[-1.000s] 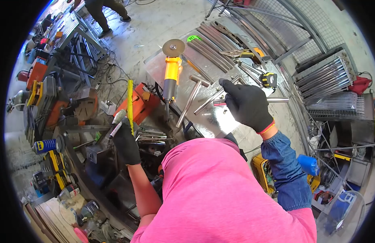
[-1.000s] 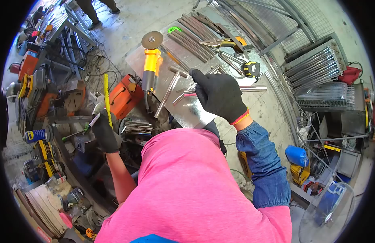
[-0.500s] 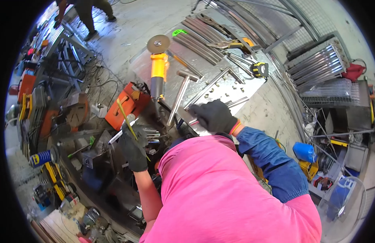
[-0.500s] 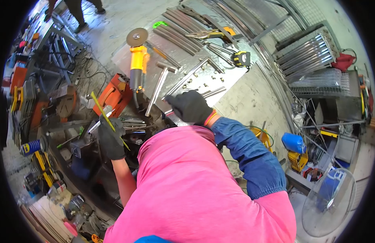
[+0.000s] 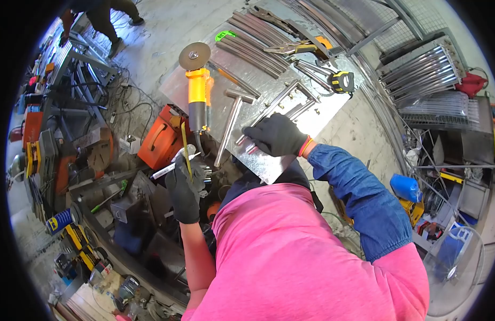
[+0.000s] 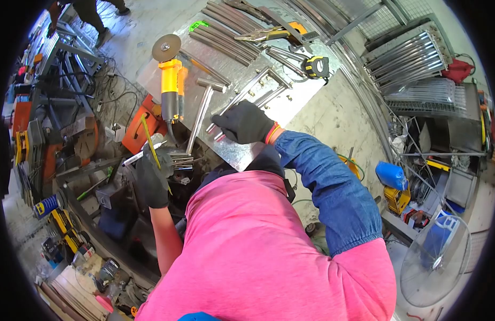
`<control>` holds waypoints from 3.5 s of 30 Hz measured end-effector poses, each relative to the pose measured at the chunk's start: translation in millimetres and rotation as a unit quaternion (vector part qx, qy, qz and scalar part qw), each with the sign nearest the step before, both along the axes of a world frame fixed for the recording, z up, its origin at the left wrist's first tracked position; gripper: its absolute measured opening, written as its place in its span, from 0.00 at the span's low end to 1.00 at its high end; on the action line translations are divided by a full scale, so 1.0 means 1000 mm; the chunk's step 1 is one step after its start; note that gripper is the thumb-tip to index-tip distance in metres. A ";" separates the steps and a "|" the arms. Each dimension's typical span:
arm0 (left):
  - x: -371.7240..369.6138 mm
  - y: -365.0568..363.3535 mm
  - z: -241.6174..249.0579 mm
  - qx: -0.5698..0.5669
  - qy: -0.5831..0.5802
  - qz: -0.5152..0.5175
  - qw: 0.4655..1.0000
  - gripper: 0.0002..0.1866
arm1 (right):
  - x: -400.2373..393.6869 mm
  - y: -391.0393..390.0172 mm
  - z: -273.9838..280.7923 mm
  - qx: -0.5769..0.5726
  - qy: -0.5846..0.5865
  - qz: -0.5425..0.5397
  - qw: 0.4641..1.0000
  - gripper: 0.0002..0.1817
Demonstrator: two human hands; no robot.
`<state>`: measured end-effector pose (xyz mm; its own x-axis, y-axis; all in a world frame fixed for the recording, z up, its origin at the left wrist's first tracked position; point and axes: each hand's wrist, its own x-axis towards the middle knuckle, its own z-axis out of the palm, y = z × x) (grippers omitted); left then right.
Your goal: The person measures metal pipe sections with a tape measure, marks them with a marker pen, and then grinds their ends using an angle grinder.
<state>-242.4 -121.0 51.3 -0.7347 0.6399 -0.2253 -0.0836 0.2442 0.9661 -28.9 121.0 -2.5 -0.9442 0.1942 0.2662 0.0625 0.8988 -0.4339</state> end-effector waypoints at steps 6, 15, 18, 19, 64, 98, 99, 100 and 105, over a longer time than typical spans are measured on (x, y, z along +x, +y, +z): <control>0.005 0.004 -0.003 0.043 -0.050 0.023 0.998 0.18 | 0.020 0.022 0.014 -0.018 0.037 -0.063 0.997 0.19; 0.025 0.006 -0.002 0.029 -0.104 0.085 0.991 0.25 | 0.023 0.032 0.019 0.035 -0.040 -0.134 0.990 0.16; 0.034 0.011 0.003 0.051 -0.136 0.127 0.981 0.23 | 0.009 0.021 0.021 0.043 -0.182 -0.240 0.953 0.28; 0.037 0.011 0.008 0.047 -0.142 0.126 0.981 0.23 | 0.007 0.019 0.016 0.047 -0.176 -0.245 0.952 0.33; 0.075 0.028 0.006 0.024 -0.049 0.124 0.991 0.24 | 0.010 0.043 0.015 0.008 -0.217 -0.214 0.952 0.24; 0.080 -0.002 -0.002 0.046 -0.030 0.164 0.985 0.19 | 0.006 0.122 0.004 0.213 -0.078 0.322 0.919 0.09; 0.082 -0.008 -0.015 0.044 -0.030 0.170 0.984 0.19 | 0.007 0.122 0.004 0.209 -0.059 0.322 0.921 0.10; 0.083 -0.013 -0.024 -0.003 0.076 0.129 0.989 0.21 | 0.007 0.121 0.004 0.199 -0.029 0.331 0.922 0.10; 0.092 -0.014 -0.021 0.022 -0.056 0.099 0.993 0.24 | 0.015 0.112 0.027 0.206 -0.059 0.256 0.943 0.09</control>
<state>-150.1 -135.0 30.7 -0.8194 0.4964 -0.2867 -0.2323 0.1697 0.9577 -14.2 232.9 24.0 -0.9139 -0.3918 0.1065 -0.3992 0.9149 -0.0596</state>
